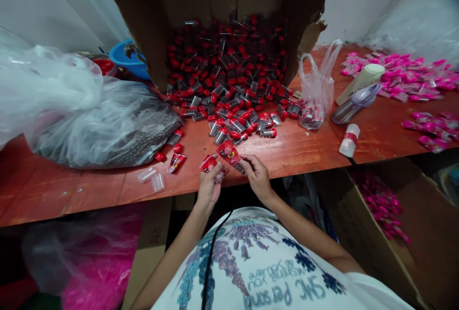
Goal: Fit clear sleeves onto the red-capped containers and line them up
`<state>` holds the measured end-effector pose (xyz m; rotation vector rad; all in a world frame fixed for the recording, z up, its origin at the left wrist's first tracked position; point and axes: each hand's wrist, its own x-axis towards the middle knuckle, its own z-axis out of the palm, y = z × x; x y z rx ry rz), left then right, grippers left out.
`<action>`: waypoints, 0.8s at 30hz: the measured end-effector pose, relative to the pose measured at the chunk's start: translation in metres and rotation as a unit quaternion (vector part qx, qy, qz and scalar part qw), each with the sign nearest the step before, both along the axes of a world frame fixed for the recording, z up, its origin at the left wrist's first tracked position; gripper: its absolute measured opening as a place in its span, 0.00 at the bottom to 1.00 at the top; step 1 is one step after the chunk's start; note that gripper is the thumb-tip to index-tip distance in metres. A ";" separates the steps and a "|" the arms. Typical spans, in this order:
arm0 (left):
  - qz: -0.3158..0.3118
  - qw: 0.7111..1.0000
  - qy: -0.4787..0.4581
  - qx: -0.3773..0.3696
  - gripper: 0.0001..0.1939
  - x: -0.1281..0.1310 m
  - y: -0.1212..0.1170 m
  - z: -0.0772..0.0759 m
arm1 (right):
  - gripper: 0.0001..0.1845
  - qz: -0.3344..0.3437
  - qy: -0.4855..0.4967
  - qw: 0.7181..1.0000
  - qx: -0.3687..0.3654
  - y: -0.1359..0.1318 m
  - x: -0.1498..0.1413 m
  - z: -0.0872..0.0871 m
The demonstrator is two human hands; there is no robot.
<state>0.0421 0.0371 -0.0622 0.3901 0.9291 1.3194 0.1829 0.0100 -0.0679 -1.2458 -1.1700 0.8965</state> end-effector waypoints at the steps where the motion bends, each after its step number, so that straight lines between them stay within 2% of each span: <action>1: -0.003 1.000 0.017 0.013 0.17 0.001 0.000 0.001 | 0.12 0.005 -0.001 1.000 -0.001 0.000 0.000 0.000; 5: -0.009 0.994 0.094 0.056 0.16 0.008 0.000 0.005 | 0.13 0.033 0.019 0.999 -0.019 -0.002 -0.003 -0.005; 10: 0.019 0.990 0.128 0.056 0.16 0.009 0.000 0.007 | 0.23 0.080 0.066 0.992 -0.070 -0.003 -0.002 -0.013; 15: -0.024 0.987 0.144 0.064 0.15 0.007 -0.002 0.007 | 0.17 0.051 0.043 0.996 -0.063 -0.002 -0.001 -0.009; 20: -0.068 0.987 0.125 0.067 0.16 0.002 -0.001 0.011 | 0.23 0.081 0.159 0.977 -0.112 0.003 0.000 -0.003; 22: -0.075 0.988 0.119 0.066 0.15 0.001 -0.001 0.011 | 0.24 0.074 0.160 0.978 -0.108 0.003 0.000 -0.003; 24: -0.064 0.989 0.122 0.061 0.13 0.002 -0.001 0.010 | 0.25 0.057 0.121 0.987 -0.084 0.002 -0.002 -0.006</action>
